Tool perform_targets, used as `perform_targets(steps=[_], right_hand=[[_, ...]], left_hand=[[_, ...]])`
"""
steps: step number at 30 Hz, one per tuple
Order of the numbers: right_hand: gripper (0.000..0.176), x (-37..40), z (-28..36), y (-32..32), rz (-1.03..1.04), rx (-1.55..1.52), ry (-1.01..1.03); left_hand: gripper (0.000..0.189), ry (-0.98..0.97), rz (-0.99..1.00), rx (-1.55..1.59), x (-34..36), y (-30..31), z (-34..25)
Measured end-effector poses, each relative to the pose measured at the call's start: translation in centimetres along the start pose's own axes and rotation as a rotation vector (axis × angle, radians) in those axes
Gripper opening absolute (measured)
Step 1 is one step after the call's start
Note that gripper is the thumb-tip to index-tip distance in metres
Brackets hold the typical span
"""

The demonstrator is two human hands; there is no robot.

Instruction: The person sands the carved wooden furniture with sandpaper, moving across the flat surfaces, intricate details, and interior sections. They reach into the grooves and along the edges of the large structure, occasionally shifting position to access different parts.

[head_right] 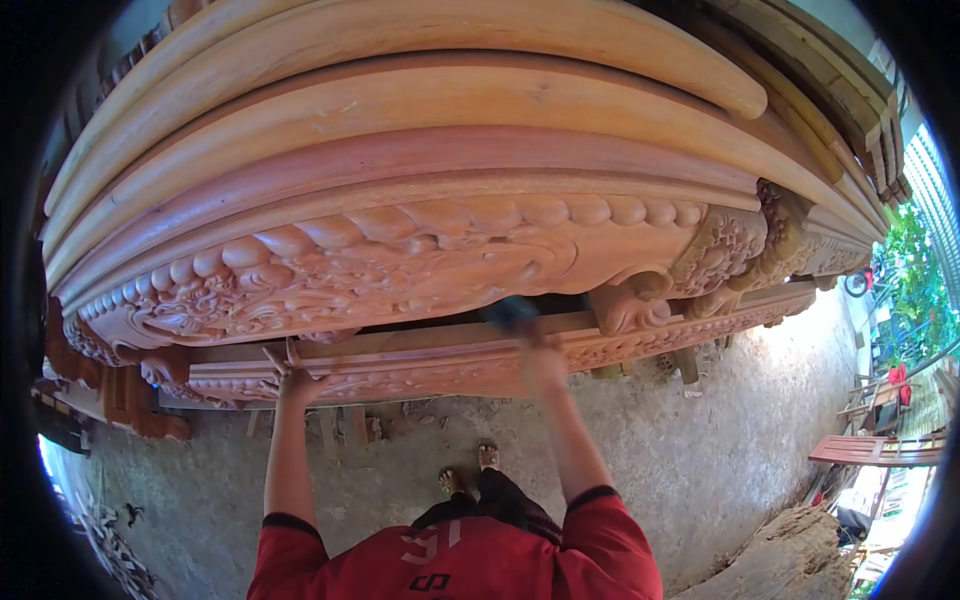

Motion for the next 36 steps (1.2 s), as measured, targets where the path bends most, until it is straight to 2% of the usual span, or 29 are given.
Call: perform_targets(steps=[1, 2, 4, 6, 8, 9, 12, 14, 15, 17, 19, 21, 22, 24, 26, 28, 30, 31, 33, 35, 36], right_hand=[[0.041, -0.4, -1.1, 2.1, 0.178, -0.104, -0.383], [0.041, -0.5, -2.6, 2.3, 0.181, -0.108, -0.378], [0.041, -0.1, -4.4, 2.7, -0.151, -0.029, -0.397], [0.044, 0.5, -1.1, -0.5, -0.266, -0.055, -0.252], [0.046, 1.6, 1.7, -5.0, -0.315, 0.172, 0.322], [0.046, 1.6, 1.2, -5.0, -0.306, 0.164, 0.324], [0.043, 0.2, -1.8, -3.2, -0.137, 0.293, 0.25], [0.042, -1.4, -5.9, -1.2, -0.191, 0.158, 0.047], [0.042, -2.1, -6.3, -1.1, -0.203, 0.158, 0.039], [0.041, -2.6, -7.5, -1.3, -0.223, 0.086, -0.163], [0.042, -1.6, -3.6, -1.6, -0.321, 0.302, 0.077], [0.042, 0.1, 1.5, -2.0, -0.101, 0.128, 0.233], [0.042, 0.5, 1.6, -1.8, -0.097, 0.126, 0.244], [0.044, 1.3, 2.0, -1.9, -0.12, -0.029, 0.708], [0.047, -0.5, -1.7, -1.5, -0.007, 0.087, 0.525], [0.05, -1.6, -5.6, -1.0, -0.078, 0.199, 0.263], [0.049, -1.8, -7.0, 0.8, -0.091, 0.108, 0.027], [0.049, -1.9, -7.2, 0.0, -0.084, 0.113, 0.033], [0.047, -1.8, -6.9, -2.3, -0.385, 0.211, 0.128], [0.043, -0.4, -2.5, -1.6, -0.203, -0.059, 0.16], [0.043, 0.0, -1.2, -2.0, -0.203, -0.061, 0.163]], left_hand=[[0.12, 0.004, -0.003, 0.002, 0.0, 0.0, 0.0], [0.12, 0.008, -0.004, 0.007, 0.0, 0.0, 0.0], [0.122, 0.016, 0.003, 0.013, 0.0, 0.0, -0.1], [0.124, 0.017, 0.011, 0.011, -0.1, 0.0, -0.2], [0.125, 0.023, 0.018, 0.013, -0.1, 0.0, -0.4], [0.125, 0.031, 0.023, 0.006, -0.1, -0.2, -0.7], [0.12, 0.12, 0.04, -0.163, -0.7, -0.2, -1.0], [0.125, 0.1, 0.033, -0.149, -0.6, 0.2, -0.9], [0.131, 0.083, 0.042, -0.12, -0.6, 0.1, -0.9], [0.133, 0.075, 0.05, -0.151, -2.7, -1.7, 0.1], [0.135, -0.015, 0.01, -0.08, -3.4, -2.9, 0.8], [0.136, 0.04, 0.09, -0.059, -2.3, -1.4, -0.2], [0.136, 0.019, 0.061, -0.103, -2.7, -2.0, 0.0], [0.136, 0.012, 0.026, -0.104, -2.4, -1.8, 0.1], [0.137, 0.01, 0.04, -0.068, -4.0, -3.4, 1.2], [0.14, 0.008, 0.008, -0.07, -3.6, -3.3, 0.9], [0.14, 0.019, 0.017, -0.1, -3.3, -2.9, 0.6], [0.141, 0.024, 0.018, -0.125, -3.3, -3.0, 0.4], [0.142, 0.027, 0.035, -0.187, -3.5, -3.2, 0.4], [0.142, 0.07, 0.064, -0.101, -2.2, -1.6, -0.4], [0.142, 0.073, 0.062, -0.101, -2.4, -1.7, -0.2]])
Point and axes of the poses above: each hand's wrist, its own x-axis away from the middle knuckle, its own y-axis out of the back of the hand, z = x × y, the point moved 1 cm from there along -x, towards the middle knuckle, and after that the axes turned 5 degrees about -x, right-handed, at the moved point
